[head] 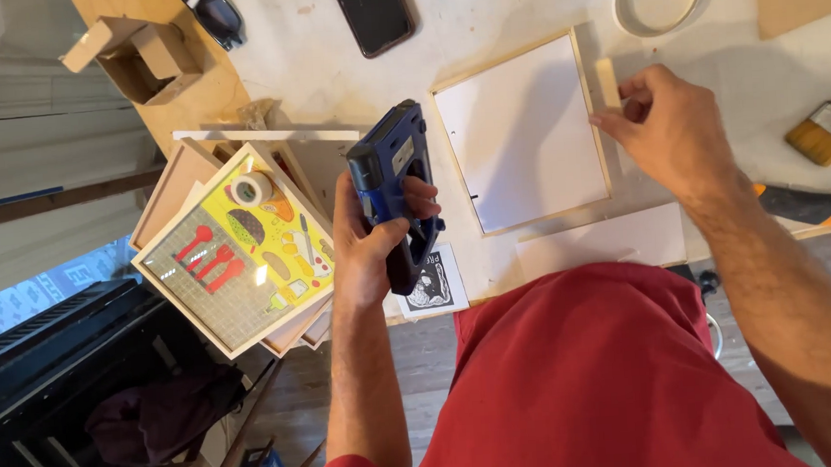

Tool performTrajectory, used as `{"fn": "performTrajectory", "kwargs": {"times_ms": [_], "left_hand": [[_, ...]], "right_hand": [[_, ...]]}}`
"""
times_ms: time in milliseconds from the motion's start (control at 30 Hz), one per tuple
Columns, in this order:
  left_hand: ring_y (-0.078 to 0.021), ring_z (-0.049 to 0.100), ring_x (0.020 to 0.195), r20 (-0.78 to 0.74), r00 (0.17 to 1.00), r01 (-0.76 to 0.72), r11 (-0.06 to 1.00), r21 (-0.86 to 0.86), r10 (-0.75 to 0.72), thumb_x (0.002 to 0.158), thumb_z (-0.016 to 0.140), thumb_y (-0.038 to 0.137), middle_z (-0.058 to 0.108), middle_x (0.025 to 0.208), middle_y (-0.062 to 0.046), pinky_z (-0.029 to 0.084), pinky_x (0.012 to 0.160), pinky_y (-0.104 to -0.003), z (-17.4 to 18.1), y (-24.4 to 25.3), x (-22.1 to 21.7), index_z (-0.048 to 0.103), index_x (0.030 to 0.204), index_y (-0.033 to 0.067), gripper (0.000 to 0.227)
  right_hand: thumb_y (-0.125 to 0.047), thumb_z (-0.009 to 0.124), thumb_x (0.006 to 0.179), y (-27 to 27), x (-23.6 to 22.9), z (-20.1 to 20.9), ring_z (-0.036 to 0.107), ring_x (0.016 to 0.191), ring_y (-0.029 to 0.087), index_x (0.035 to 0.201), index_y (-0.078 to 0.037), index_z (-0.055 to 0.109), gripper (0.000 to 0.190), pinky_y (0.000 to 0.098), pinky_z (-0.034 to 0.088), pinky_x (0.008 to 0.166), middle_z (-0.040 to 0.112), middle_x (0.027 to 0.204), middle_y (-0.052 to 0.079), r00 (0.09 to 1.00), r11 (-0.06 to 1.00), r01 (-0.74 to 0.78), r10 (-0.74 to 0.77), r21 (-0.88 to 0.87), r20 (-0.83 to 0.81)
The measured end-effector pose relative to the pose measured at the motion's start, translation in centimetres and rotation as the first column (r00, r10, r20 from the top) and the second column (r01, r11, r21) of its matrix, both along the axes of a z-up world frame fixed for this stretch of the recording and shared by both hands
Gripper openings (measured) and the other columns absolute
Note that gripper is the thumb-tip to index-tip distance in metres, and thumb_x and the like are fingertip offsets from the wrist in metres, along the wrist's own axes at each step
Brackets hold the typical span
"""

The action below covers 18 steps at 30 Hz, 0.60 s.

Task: Securing the backing board of picture frames using a staple gun on a workshop table.

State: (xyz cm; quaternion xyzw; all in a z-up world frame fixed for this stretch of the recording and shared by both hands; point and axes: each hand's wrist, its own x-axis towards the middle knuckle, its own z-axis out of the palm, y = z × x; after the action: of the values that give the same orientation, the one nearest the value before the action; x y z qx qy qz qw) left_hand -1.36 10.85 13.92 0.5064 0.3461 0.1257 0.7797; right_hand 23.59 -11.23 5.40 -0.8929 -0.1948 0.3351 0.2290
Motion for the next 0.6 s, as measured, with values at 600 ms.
{"fn": "performTrajectory", "kwargs": {"times_ms": [600], "left_hand": [[-0.0291,0.071,0.092,-0.023,0.99,0.141,0.99,0.018,-0.141,0.079,0.053,-0.001,0.071,0.11,-0.022,0.059,0.085,-0.041,-0.1,0.8,1.3,0.04,0.13,0.0054,0.053]], "right_hand": [[-0.001,0.087,0.093,-0.9,0.2,-3.3,0.067,0.101,0.035,0.118,0.0,0.075,0.028,0.0461,0.057,0.087,0.058,0.118,0.017,0.901,0.938,-0.263,0.155,0.226,0.405]]}}
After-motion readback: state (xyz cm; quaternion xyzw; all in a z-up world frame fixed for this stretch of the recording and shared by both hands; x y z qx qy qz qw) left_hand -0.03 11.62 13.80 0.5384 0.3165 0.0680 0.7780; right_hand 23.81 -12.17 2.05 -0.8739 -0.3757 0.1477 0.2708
